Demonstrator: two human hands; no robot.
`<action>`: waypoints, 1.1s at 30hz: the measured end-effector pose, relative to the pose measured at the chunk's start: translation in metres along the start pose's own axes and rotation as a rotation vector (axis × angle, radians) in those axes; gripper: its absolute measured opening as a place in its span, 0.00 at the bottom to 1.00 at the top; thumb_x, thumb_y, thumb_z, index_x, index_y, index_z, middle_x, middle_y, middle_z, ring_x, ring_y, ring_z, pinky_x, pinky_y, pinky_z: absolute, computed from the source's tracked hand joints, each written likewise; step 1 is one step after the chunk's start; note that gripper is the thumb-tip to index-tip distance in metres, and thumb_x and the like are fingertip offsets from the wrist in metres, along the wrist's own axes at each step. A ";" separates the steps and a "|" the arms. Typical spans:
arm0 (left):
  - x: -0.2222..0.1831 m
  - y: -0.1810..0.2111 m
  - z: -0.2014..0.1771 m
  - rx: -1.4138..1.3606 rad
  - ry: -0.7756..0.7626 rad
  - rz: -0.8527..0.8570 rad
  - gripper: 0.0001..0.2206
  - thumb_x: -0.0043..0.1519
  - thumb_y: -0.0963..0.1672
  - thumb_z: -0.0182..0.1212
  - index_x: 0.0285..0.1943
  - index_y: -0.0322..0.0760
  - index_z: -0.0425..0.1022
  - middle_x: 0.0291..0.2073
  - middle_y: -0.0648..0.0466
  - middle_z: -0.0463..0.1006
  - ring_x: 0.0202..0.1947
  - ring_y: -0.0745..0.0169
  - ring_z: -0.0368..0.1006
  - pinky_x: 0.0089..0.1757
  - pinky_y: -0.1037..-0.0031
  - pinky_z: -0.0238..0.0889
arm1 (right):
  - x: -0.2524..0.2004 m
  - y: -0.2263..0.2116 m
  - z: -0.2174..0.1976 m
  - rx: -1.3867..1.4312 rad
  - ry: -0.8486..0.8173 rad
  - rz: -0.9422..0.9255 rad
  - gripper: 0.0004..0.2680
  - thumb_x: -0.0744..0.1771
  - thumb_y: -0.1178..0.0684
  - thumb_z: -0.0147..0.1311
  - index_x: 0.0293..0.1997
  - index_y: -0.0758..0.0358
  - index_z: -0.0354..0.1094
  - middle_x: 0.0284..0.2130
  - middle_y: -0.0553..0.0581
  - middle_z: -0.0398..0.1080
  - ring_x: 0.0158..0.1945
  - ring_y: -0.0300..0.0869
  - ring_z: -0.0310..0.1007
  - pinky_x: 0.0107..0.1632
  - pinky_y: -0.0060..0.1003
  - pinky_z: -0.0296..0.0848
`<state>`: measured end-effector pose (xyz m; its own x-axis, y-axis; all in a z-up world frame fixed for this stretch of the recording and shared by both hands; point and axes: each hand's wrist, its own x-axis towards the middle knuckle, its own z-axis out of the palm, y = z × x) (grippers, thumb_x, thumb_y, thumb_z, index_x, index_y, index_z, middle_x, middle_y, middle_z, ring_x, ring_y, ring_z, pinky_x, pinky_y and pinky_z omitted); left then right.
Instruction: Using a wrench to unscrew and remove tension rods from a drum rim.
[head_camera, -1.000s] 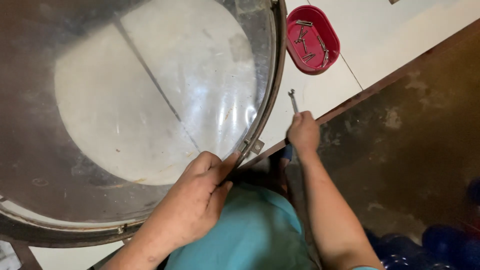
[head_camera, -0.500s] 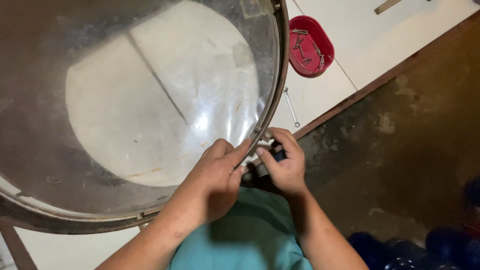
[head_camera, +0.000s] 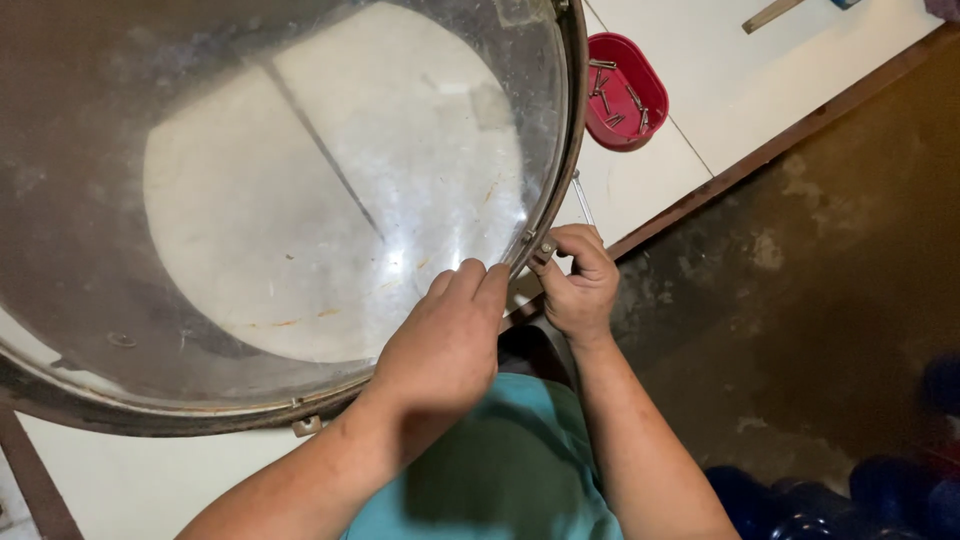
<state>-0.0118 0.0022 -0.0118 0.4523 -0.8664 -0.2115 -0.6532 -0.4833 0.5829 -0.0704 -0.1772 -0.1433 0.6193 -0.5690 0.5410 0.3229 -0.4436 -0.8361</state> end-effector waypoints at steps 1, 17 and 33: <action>0.000 0.001 -0.002 0.001 -0.004 0.000 0.22 0.67 0.39 0.39 0.71 0.22 0.59 0.47 0.38 0.69 0.45 0.40 0.68 0.45 0.59 0.66 | 0.000 -0.002 0.003 0.000 0.003 0.003 0.06 0.62 0.59 0.72 0.34 0.67 0.76 0.30 0.59 0.74 0.33 0.46 0.67 0.41 0.36 0.67; -0.005 0.000 -0.010 -0.100 -0.034 -0.069 0.24 0.69 0.41 0.35 0.75 0.28 0.56 0.43 0.45 0.67 0.42 0.48 0.65 0.43 0.64 0.66 | -0.010 0.001 0.015 0.151 0.067 0.052 0.05 0.66 0.60 0.65 0.40 0.70 0.72 0.36 0.62 0.72 0.37 0.42 0.67 0.43 0.37 0.68; -0.006 -0.012 -0.011 -0.296 0.058 -0.016 0.22 0.68 0.43 0.42 0.71 0.32 0.65 0.36 0.49 0.65 0.37 0.50 0.66 0.38 0.66 0.68 | 0.034 -0.085 -0.020 -0.676 -0.236 -0.041 0.04 0.66 0.56 0.70 0.37 0.59 0.79 0.26 0.53 0.72 0.27 0.44 0.71 0.31 0.35 0.72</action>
<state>0.0001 0.0141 -0.0084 0.5008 -0.8461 -0.1825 -0.4441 -0.4321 0.7848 -0.0912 -0.1730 -0.0517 0.7791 -0.4113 0.4731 -0.1174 -0.8371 -0.5343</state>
